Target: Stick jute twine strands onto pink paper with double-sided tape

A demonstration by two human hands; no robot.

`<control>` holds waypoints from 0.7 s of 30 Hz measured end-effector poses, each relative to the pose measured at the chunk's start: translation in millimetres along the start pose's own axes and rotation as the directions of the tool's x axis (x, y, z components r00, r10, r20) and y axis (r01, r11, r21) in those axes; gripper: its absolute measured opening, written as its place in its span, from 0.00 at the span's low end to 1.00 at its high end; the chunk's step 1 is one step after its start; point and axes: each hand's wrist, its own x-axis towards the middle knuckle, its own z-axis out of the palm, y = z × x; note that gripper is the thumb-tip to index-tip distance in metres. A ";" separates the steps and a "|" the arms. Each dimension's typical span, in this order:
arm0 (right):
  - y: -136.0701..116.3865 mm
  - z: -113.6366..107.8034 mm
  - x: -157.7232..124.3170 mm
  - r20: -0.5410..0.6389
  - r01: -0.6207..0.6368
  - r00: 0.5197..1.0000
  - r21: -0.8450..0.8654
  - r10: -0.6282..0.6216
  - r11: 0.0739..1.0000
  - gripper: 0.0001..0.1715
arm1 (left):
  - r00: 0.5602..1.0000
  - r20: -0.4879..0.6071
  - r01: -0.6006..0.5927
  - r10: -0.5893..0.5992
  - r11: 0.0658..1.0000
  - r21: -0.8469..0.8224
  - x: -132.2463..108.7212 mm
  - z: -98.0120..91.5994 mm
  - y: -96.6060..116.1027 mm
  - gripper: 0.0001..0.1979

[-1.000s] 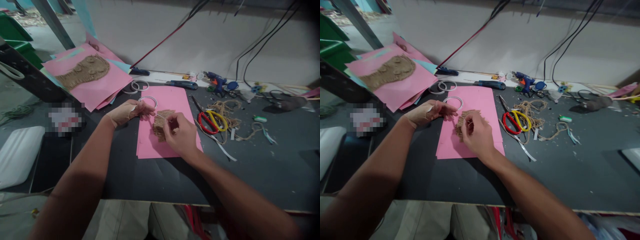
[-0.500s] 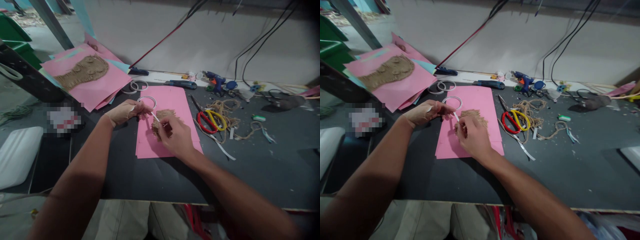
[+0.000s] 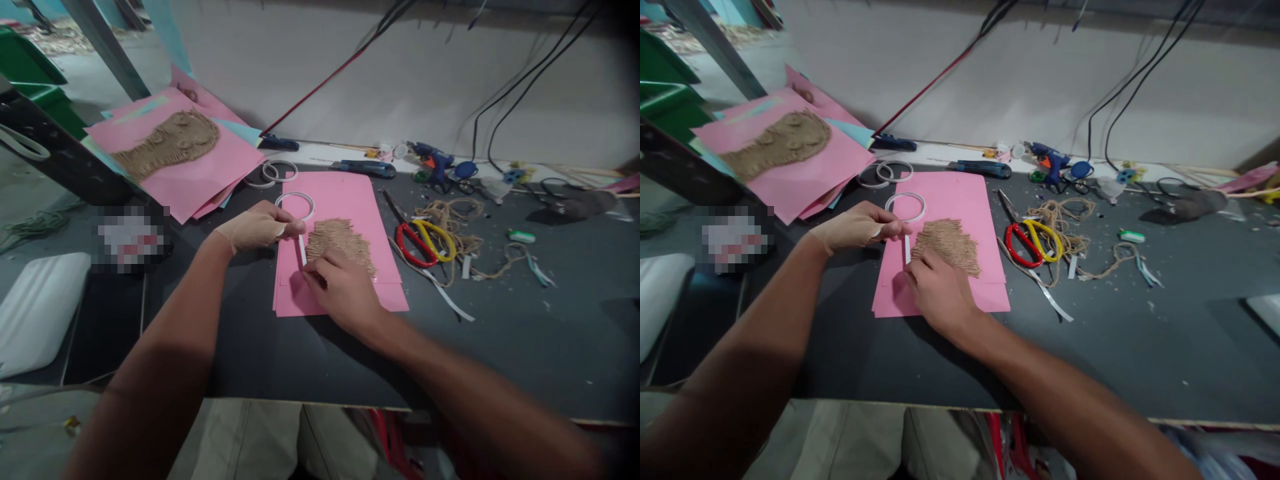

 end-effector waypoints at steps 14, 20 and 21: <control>-10.6 -12.6 0.3 0.237 -0.038 0.968 -0.161 0.076 0.986 0.17 | 0.996 -0.016 0.088 -0.087 0.943 0.320 3.9 15.5 28.0 0.16; -11.4 -8.7 0.3 0.247 -0.013 0.967 -0.213 0.067 0.977 0.17 | 0.997 -0.023 0.076 -0.073 0.948 0.309 3.5 17.1 27.6 0.16; -11.1 -7.9 0.2 0.245 -0.007 0.968 -0.218 0.062 0.976 0.17 | 0.997 -0.026 0.081 -0.077 0.948 0.308 3.5 17.3 28.0 0.15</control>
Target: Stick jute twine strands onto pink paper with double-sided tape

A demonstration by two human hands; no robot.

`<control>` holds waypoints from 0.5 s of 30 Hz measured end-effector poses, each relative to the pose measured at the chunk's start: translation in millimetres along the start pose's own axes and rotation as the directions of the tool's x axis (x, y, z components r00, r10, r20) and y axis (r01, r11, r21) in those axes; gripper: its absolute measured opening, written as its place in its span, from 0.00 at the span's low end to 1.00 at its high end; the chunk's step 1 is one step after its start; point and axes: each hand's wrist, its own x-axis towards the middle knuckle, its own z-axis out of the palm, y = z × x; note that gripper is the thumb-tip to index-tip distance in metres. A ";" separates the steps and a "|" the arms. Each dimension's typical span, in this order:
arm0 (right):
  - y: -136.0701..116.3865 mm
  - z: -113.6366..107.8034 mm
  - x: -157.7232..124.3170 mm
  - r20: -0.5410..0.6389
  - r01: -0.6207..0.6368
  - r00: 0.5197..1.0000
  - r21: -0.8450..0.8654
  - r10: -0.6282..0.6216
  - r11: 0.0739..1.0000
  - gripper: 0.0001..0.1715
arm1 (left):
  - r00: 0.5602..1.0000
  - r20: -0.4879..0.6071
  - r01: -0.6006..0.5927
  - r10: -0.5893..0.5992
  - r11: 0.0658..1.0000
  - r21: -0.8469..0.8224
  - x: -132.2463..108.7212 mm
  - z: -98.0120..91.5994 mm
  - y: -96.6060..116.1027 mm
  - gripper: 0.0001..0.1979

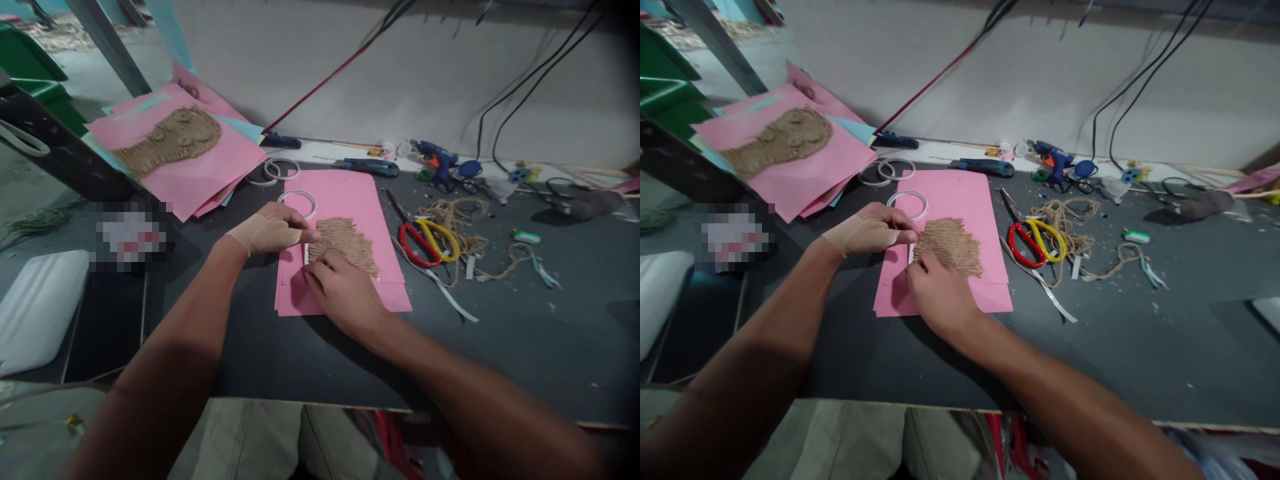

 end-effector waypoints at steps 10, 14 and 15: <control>-5.4 -5.1 2.8 0.063 0.021 0.998 -0.129 -0.013 0.991 0.17 | 0.998 0.013 -0.057 0.057 0.998 0.028 1.6 1.8 4.4 0.13; -8.9 -8.6 2.2 0.107 0.002 0.994 -0.168 0.016 0.986 0.19 | 0.997 0.012 -0.081 0.081 0.996 0.042 2.4 4.5 5.2 0.13; -9.6 -9.1 1.9 0.112 -0.004 0.993 -0.175 0.024 0.985 0.19 | 0.996 0.008 -0.085 0.084 0.995 0.049 2.6 5.1 5.0 0.13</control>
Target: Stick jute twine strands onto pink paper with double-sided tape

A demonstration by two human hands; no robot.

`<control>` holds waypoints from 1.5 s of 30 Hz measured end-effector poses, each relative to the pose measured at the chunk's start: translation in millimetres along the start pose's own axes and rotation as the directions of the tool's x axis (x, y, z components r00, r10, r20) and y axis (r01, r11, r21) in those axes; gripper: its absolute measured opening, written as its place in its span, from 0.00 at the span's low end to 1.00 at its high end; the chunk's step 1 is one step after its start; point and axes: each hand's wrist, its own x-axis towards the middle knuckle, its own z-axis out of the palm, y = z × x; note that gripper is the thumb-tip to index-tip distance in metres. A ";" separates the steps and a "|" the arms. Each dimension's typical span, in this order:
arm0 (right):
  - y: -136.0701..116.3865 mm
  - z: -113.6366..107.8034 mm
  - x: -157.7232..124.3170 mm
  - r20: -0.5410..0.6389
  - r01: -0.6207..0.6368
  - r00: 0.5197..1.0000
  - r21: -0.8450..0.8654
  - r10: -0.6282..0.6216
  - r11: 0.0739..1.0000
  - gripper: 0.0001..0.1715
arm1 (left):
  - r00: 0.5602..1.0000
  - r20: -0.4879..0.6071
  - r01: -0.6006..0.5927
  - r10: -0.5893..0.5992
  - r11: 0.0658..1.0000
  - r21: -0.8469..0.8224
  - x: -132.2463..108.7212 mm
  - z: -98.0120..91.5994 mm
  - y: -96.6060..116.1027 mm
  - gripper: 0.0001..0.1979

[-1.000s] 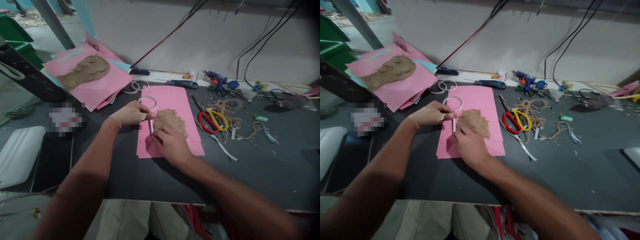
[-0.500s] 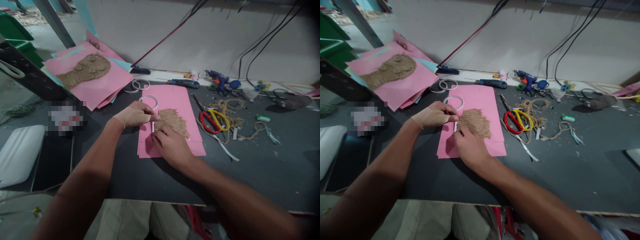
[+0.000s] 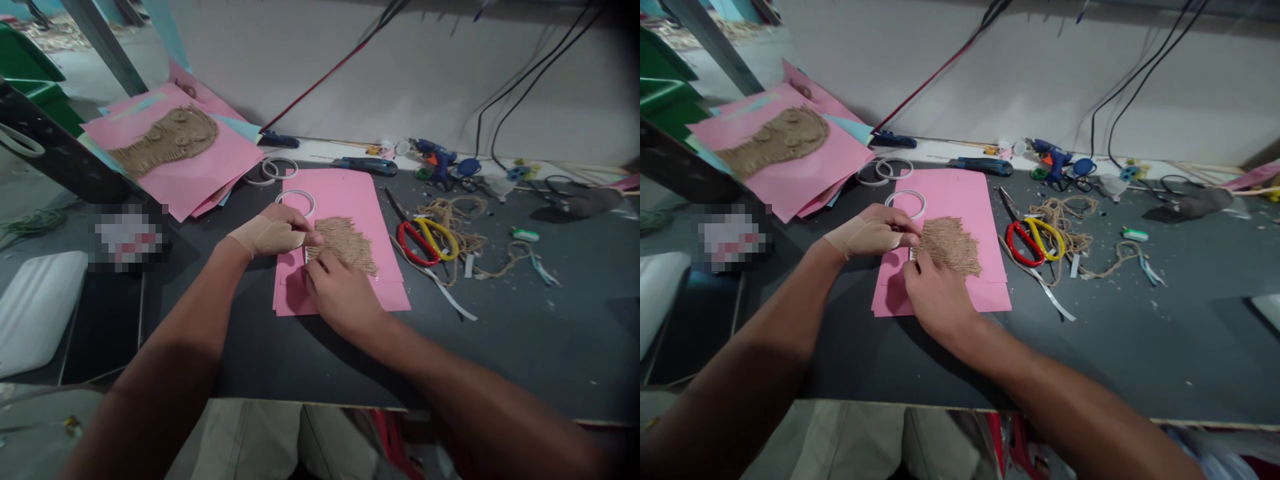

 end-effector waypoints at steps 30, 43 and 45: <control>1.1 -4.4 -3.4 -0.038 0.037 0.999 -0.078 -0.040 0.996 0.17 | 0.990 -0.028 0.132 -0.136 0.983 -0.126 -4.4 -5.2 -1.0 0.15; 13.1 6.7 -2.4 -0.216 -0.072 0.970 0.188 0.113 0.980 0.13 | 0.993 -0.062 0.094 -0.099 0.992 -0.080 -7.9 -10.8 -7.2 0.16; 18.0 7.0 -0.2 -0.272 -0.089 0.945 0.324 0.183 0.942 0.10 | 0.993 -0.075 0.078 -0.088 0.989 -0.129 -8.0 -10.2 -8.8 0.17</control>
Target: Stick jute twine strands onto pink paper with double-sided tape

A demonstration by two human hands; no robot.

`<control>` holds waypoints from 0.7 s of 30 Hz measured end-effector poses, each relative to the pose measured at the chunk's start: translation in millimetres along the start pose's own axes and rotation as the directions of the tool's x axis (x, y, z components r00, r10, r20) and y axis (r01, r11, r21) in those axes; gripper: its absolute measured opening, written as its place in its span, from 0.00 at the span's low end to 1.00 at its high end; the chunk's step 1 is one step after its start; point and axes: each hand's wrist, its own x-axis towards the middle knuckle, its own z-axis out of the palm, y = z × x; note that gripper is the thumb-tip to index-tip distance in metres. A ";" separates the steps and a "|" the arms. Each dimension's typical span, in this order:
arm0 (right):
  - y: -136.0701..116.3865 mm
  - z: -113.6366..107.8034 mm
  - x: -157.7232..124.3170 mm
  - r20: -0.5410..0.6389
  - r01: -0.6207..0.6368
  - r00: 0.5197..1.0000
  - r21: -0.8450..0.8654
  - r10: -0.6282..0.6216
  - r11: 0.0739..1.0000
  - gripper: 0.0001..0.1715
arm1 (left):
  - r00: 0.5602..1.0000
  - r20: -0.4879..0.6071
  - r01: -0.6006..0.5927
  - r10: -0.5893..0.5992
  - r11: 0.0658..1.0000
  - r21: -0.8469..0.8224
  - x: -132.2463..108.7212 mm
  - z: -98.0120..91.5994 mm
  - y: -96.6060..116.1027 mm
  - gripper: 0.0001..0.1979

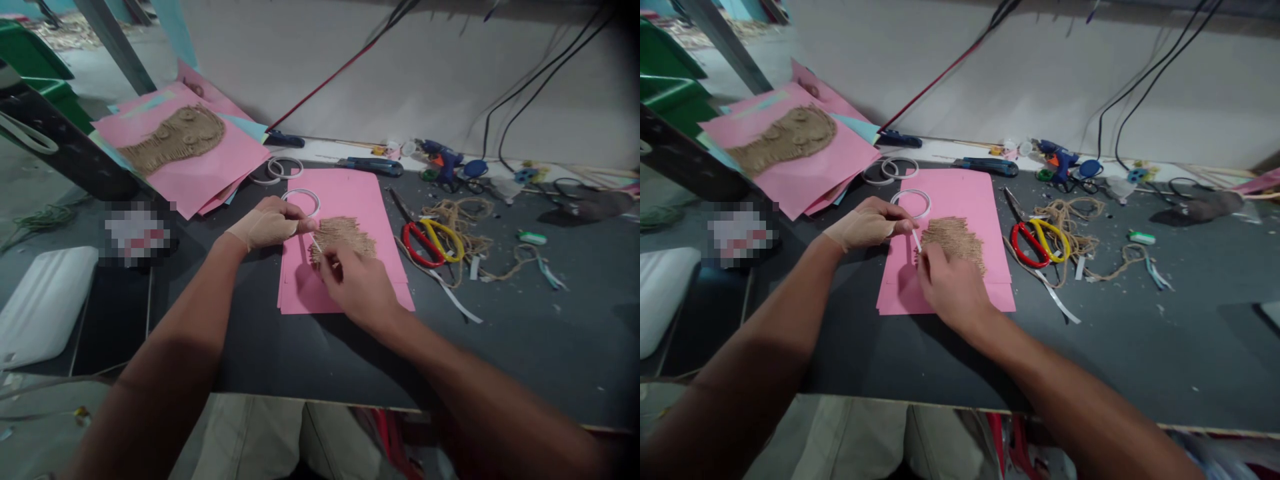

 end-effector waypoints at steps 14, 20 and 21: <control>13.0 0.2 12.4 -0.202 -0.105 0.948 0.532 0.246 0.840 0.06 | 1.000 -0.018 -0.003 -0.006 0.888 -0.460 3.5 -0.2 -7.0 0.30; 10.1 -0.2 11.3 -0.208 -0.108 0.943 0.549 0.260 0.829 0.11 | 1.000 -0.016 -0.021 0.015 0.880 -0.475 2.1 -0.1 -3.3 0.30; 9.7 -0.4 11.3 -0.214 -0.105 0.942 0.542 0.258 0.834 0.11 | 1.000 -0.025 -0.026 0.016 0.878 -0.478 1.8 -0.1 -2.9 0.29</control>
